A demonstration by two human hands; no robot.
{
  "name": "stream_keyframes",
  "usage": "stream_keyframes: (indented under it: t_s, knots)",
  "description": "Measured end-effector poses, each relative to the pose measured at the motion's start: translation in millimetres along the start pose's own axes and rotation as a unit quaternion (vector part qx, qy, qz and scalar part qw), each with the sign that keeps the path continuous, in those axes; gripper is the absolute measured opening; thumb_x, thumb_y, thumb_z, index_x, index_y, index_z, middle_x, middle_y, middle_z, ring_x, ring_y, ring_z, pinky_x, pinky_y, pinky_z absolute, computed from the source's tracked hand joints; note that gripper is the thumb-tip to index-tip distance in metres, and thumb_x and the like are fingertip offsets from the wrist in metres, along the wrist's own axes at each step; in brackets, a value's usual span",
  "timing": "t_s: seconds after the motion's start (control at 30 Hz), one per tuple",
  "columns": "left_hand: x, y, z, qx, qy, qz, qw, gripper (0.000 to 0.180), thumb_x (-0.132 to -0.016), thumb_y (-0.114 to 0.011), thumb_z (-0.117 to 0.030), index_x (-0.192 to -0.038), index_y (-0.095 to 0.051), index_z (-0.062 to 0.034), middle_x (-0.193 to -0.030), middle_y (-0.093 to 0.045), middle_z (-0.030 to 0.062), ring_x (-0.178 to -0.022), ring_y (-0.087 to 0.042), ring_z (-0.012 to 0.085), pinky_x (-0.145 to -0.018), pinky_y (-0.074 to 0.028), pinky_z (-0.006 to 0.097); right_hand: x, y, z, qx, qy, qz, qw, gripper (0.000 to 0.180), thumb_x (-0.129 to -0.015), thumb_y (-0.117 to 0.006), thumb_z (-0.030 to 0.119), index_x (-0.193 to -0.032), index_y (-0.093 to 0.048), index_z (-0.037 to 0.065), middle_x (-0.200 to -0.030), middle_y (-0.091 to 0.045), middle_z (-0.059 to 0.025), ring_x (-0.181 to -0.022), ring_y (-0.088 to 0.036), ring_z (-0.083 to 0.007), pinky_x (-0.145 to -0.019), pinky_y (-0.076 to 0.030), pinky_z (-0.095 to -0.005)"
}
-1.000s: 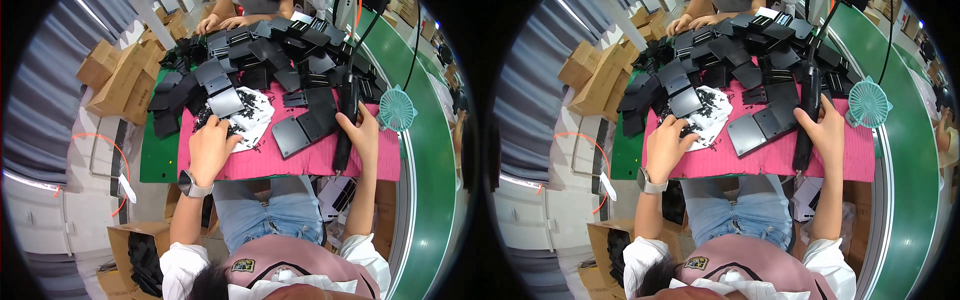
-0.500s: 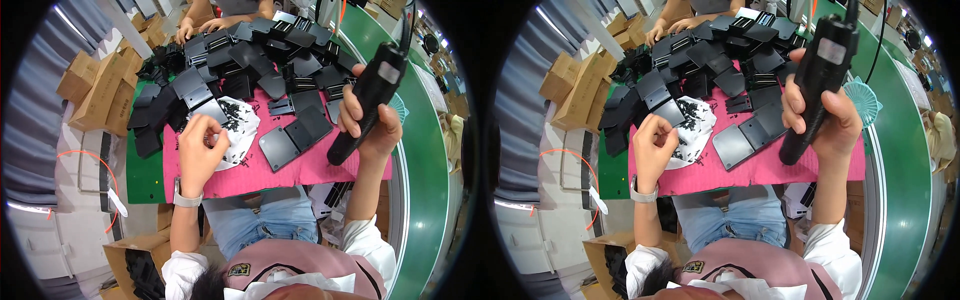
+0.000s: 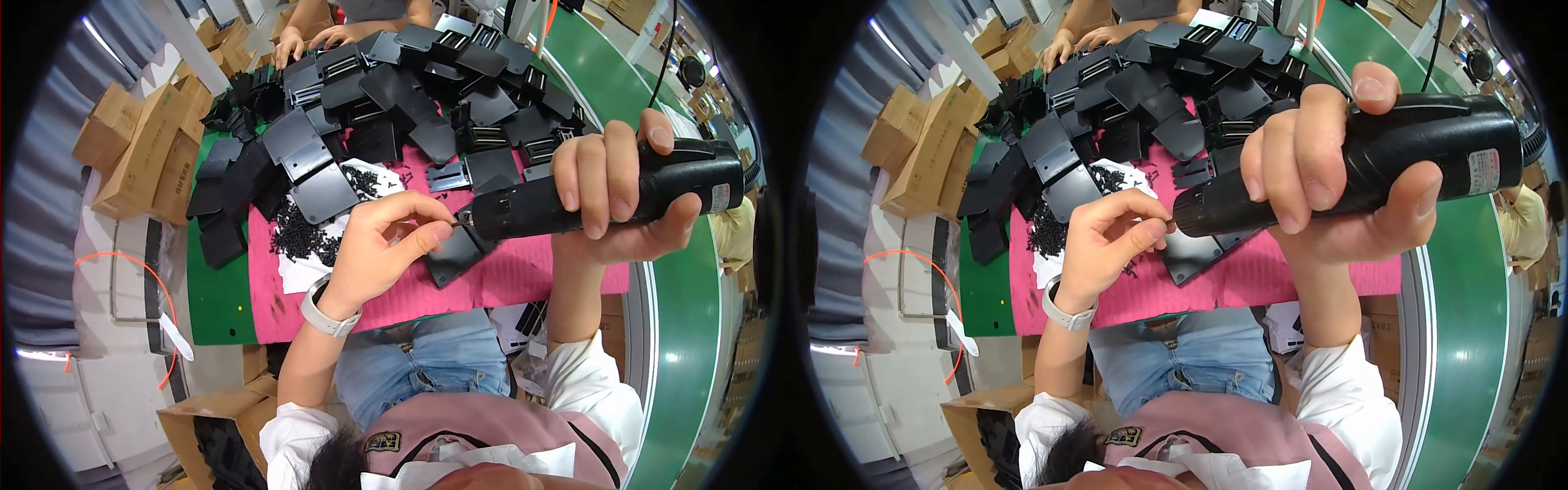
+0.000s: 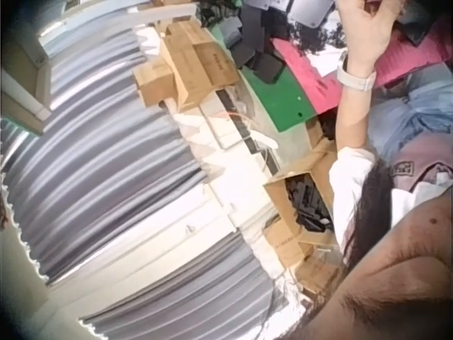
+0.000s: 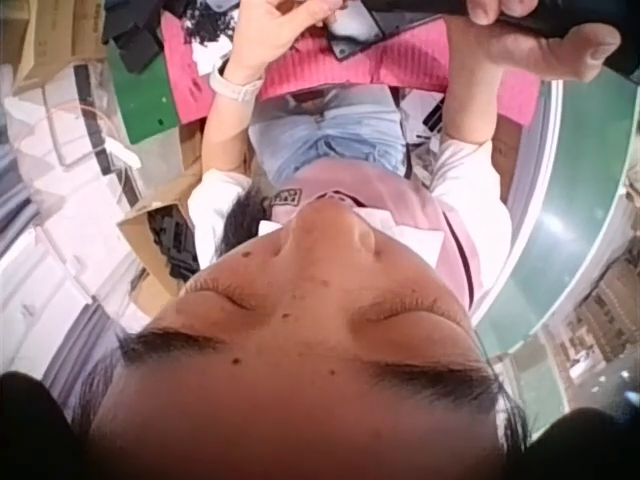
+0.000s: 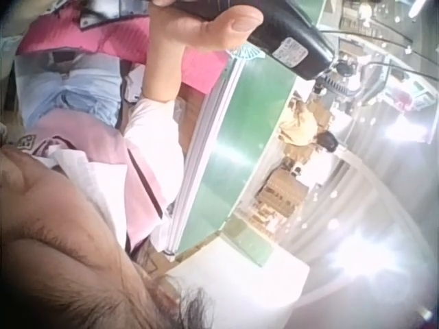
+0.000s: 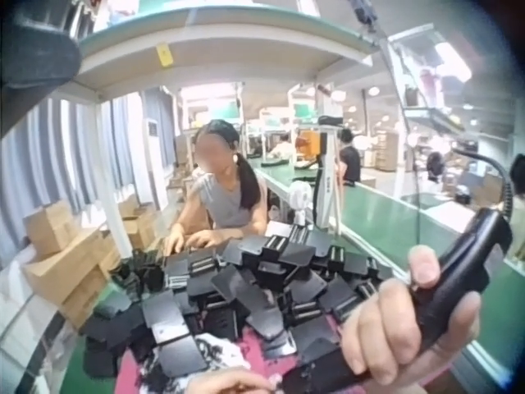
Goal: Assembling plastic components by driving screws into them using an electric screwdriver.
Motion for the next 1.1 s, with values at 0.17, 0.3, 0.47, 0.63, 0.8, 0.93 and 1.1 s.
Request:
stream_keyframes:
  t_s: [0.17, 0.3, 0.47, 0.63, 0.8, 0.93, 1.1]
  knots:
    - [2.7, 8.5, 5.0, -0.062, -0.027, -0.026, 0.997, 0.011, -0.079, -0.064, -0.004, -0.088, -0.064, 0.0019, -0.081, -0.063, 0.0040, -0.070, -0.057, 0.0085, -0.061, -0.046, 0.021, 3.6, 5.5, -3.8, -0.021, -0.023, 0.021, 0.999, 0.048, -0.087, -0.052, 0.045, -0.118, -0.042, 0.010, -0.066, -0.047, -0.0009, -0.048, -0.047, -0.0123, -0.058, -0.042, -0.0295]
    - [0.8, 4.0, 5.9, -0.072, -0.030, -0.031, 0.996, 0.010, -0.076, -0.067, -0.003, -0.084, -0.064, 0.0019, -0.079, -0.063, 0.0046, -0.070, -0.058, 0.0088, -0.059, -0.046, 0.021, 7.6, 8.8, -3.2, -0.021, -0.003, -0.051, 0.999, 0.042, -0.082, -0.061, 0.036, -0.106, -0.043, 0.007, -0.061, -0.047, 0.0019, -0.043, -0.046, -0.0085, -0.055, -0.043, -0.0258]
    - [2.0, 3.4, 9.1, -0.122, -0.034, -0.027, 0.992, 0.009, -0.075, -0.067, 0.000, -0.083, -0.063, 0.0023, -0.078, -0.063, 0.0044, -0.069, -0.059, 0.0089, -0.061, -0.048, 0.021, 14.9, 10.8, -12.6, -0.028, -0.052, -0.013, 0.998, 0.045, -0.086, -0.051, 0.042, -0.115, -0.042, 0.008, -0.063, -0.046, -0.0011, -0.045, -0.045, -0.0120, -0.054, -0.041, -0.0288]
    - [3.5, -1.8, 17.7, -0.063, 0.033, -0.040, 0.997, 0.015, -0.072, -0.069, -0.001, -0.085, -0.061, 0.0003, -0.077, -0.062, 0.0029, -0.070, -0.058, 0.0089, -0.062, -0.047, 0.022, 16.8, 20.2, -15.5, -0.001, -0.058, -0.164, 0.985, 0.040, -0.090, -0.043, 0.041, -0.109, -0.048, 0.007, -0.060, -0.044, -0.0011, -0.042, -0.041, -0.0112, -0.051, -0.039, -0.0287]
    - [-12.6, -4.9, 1.1, -0.229, -0.018, -0.051, 0.972, 0.024, -0.074, -0.070, -0.015, -0.089, -0.059, 0.0004, -0.082, -0.061, 0.0054, -0.073, -0.056, 0.0145, -0.060, -0.043, 0.029, 10.8, 38.9, -9.1, 0.054, -0.103, -0.137, 0.984, 0.033, -0.087, -0.049, 0.030, -0.106, -0.048, 0.003, -0.058, -0.045, -0.0028, -0.040, -0.040, -0.0109, -0.045, -0.036, -0.0271]
    - [-30.8, -19.5, 3.9, -0.477, -0.084, -0.047, 0.874, 0.019, -0.083, -0.059, -0.018, -0.089, -0.059, 0.0001, -0.082, -0.061, 0.0145, -0.069, -0.057, 0.0266, -0.063, -0.045, 0.034, 14.4, 37.1, -15.4, 0.182, -0.147, -0.100, 0.967, 0.037, -0.082, -0.055, 0.029, -0.106, -0.042, 0.003, -0.058, -0.044, -0.0029, -0.039, -0.038, -0.0103, -0.042, -0.033, -0.0244]
    - [-40.4, -24.8, 34.6, -0.478, 0.005, 0.029, 0.878, 0.018, -0.085, -0.056, -0.017, -0.088, -0.056, 0.0007, -0.072, -0.061, 0.0151, -0.067, -0.059, 0.0292, -0.063, -0.045, 0.036, 19.4, 39.5, -30.3, 0.194, -0.171, -0.100, 0.961, 0.035, -0.080, -0.059, 0.022, -0.102, -0.042, 0.001, -0.058, -0.045, -0.0052, -0.039, -0.038, -0.0101, -0.038, -0.032, -0.0225]
Point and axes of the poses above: each hand's wrist, its own x-axis away from the middle knuckle, its own y-axis out of the back of the hand, z = x × y, the point moved 6 cm from there along -x, towards the middle knuckle
